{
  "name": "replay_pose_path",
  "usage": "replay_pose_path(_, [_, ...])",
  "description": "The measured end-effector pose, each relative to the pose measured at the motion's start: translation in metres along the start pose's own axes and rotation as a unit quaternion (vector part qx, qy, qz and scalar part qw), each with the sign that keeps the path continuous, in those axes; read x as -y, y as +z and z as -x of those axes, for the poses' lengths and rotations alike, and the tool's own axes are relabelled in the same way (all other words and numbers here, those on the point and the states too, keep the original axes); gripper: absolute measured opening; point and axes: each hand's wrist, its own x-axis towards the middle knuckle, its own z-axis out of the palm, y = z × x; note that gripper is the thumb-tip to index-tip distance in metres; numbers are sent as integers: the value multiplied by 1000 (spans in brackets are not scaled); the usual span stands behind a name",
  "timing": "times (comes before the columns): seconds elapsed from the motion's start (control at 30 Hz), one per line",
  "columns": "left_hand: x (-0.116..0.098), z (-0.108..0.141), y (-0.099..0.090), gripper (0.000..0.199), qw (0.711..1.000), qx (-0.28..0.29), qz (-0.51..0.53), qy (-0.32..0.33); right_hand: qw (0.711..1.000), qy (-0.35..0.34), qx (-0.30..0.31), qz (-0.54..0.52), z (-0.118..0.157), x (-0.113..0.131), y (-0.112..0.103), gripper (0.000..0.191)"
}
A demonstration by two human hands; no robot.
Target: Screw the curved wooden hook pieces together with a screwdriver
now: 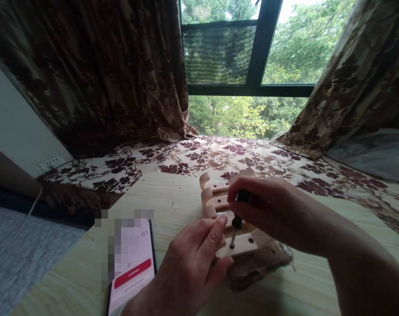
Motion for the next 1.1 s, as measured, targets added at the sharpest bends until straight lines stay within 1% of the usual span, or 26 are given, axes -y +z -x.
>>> replay_pose_path(0.1, [0, 1, 0, 50, 1000, -3, -6, 0, 1000, 2, -3, 21, -1, -1, 1, 16])
replay_pose_path(0.27, [4, 3, 4, 51, 999, -28, -39, 19, 993, 73, -40, 82, -13, -16, 5, 28])
replay_pose_path(0.33, [6, 3, 5, 52, 998, -31, -42, 26, 991, 65, -20, 115, -15, -14, 0, 30])
replay_pose_path(0.4, [8, 3, 6, 54, 998, -28, -38, 31, 988, 24, 31, 148, -14, -7, -9, 29])
replay_pose_path(0.47, [10, 3, 5, 56, 999, -20, -31, 31, 982, -26, 88, 166, -10, 2, -20, 25])
replay_pose_path(0.53, [10, 3, 5, 58, 999, -19, -29, 29, 975, -63, 115, 178, -6, 11, -28, 18])
replay_pose_path(0.6, [9, 4, 6, 58, 999, -24, -33, 23, 971, -76, 133, 184, -6, 15, -33, 15])
replay_pose_path(0.7, [7, 4, 7, 56, 998, -30, -47, 19, 969, -64, 161, 177, -11, 15, -32, 14])
replay_pose_path(0.77, [7, 4, 7, 53, 998, -28, -53, 17, 971, -46, 162, 169, -15, 13, -28, 13])
replay_pose_path(0.9, [7, 3, 8, 53, 998, -32, -53, 23, 977, 15, 109, 182, -21, 9, -19, 20])
replay_pose_path(0.97, [8, 4, 8, 53, 997, -41, -53, 28, 975, 30, 99, 198, -21, 10, -18, 23])
replay_pose_path(1.03, [8, 5, 8, 53, 997, -41, -53, 27, 971, 18, 112, 212, -19, 14, -21, 21])
replay_pose_path(1.1, [8, 6, 7, 54, 998, -38, -51, 22, 966, -17, 140, 216, -17, 21, -27, 15])
